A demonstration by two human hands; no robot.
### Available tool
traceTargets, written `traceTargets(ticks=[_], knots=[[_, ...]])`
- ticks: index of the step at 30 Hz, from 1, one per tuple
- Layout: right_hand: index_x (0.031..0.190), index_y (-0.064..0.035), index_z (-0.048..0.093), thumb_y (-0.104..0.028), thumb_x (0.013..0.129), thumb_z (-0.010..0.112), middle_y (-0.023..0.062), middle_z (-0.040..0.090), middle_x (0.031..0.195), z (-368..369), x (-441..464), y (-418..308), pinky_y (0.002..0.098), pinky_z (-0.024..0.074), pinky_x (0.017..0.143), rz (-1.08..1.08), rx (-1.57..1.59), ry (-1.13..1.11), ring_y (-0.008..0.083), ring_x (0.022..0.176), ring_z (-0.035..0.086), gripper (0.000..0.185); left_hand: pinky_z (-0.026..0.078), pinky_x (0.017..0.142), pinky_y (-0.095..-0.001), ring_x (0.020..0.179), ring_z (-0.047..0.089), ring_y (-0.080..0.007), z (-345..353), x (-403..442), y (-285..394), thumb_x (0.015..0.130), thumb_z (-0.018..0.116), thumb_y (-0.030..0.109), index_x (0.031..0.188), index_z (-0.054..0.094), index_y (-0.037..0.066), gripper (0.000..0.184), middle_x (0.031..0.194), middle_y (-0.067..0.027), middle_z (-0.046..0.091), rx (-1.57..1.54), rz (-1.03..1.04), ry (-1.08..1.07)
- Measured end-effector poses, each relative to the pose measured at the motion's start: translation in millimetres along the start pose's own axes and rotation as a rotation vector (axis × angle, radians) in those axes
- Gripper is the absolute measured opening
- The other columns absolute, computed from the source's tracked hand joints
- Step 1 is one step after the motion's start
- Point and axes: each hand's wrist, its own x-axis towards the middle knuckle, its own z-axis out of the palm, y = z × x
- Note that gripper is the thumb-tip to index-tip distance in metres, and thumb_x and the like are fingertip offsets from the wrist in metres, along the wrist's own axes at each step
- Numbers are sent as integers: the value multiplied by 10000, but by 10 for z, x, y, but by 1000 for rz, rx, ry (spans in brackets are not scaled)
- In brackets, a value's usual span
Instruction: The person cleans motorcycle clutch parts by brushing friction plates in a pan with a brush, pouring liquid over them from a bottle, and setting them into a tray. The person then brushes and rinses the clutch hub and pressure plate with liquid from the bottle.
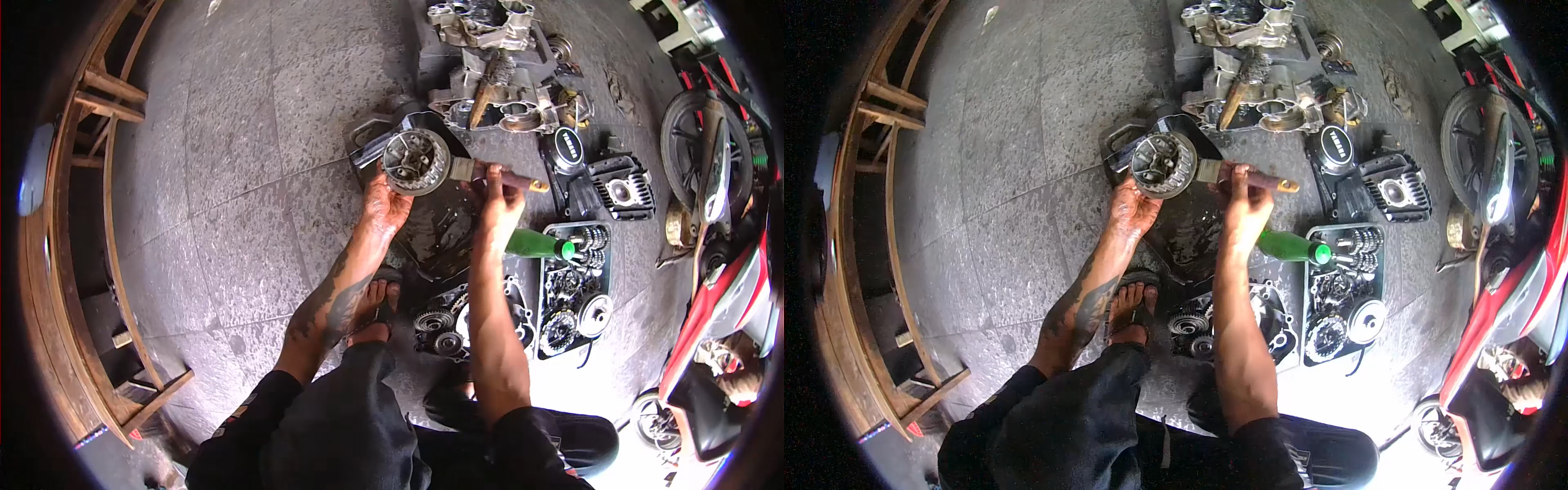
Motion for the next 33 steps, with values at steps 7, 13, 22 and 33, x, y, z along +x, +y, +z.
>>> traceTargets(ticks=[7,13,22,33], knots=[[1018,-9,577,-205,922,647,153,658,1035,23,-582,277,378,609,702,136,292,164,226,908,666,230,531,936,-384,1055,635,-210,235,35,-126,984,507,294,1171,592,46,322,1183,-68,649,-58,15,235],[990,22,633,-194,910,663,128,706,916,-224,-587,135,350,558,741,-145,-367,80,186,826,671,232,516,948,-359,1079,612,-185,160,-79,-64,997,478,348,1190,566,63,355,1187,-50,638,-45,161,139],[974,5,679,-192,898,649,238,688,886,-178,-471,76,369,534,720,-74,-877,-156,326,858,701,213,474,1008,-384,1155,578,-211,18,-86,-114,996,459,394,1285,508,33,465,1279,-85,587,92,151,136],[972,-17,664,-130,924,627,81,680,887,-70,-582,119,295,509,748,-221,-198,119,143,806,622,128,464,1008,-383,1165,569,-215,65,-202,-135,972,490,429,1305,499,59,498,1290,-76,580,155,109,199]])
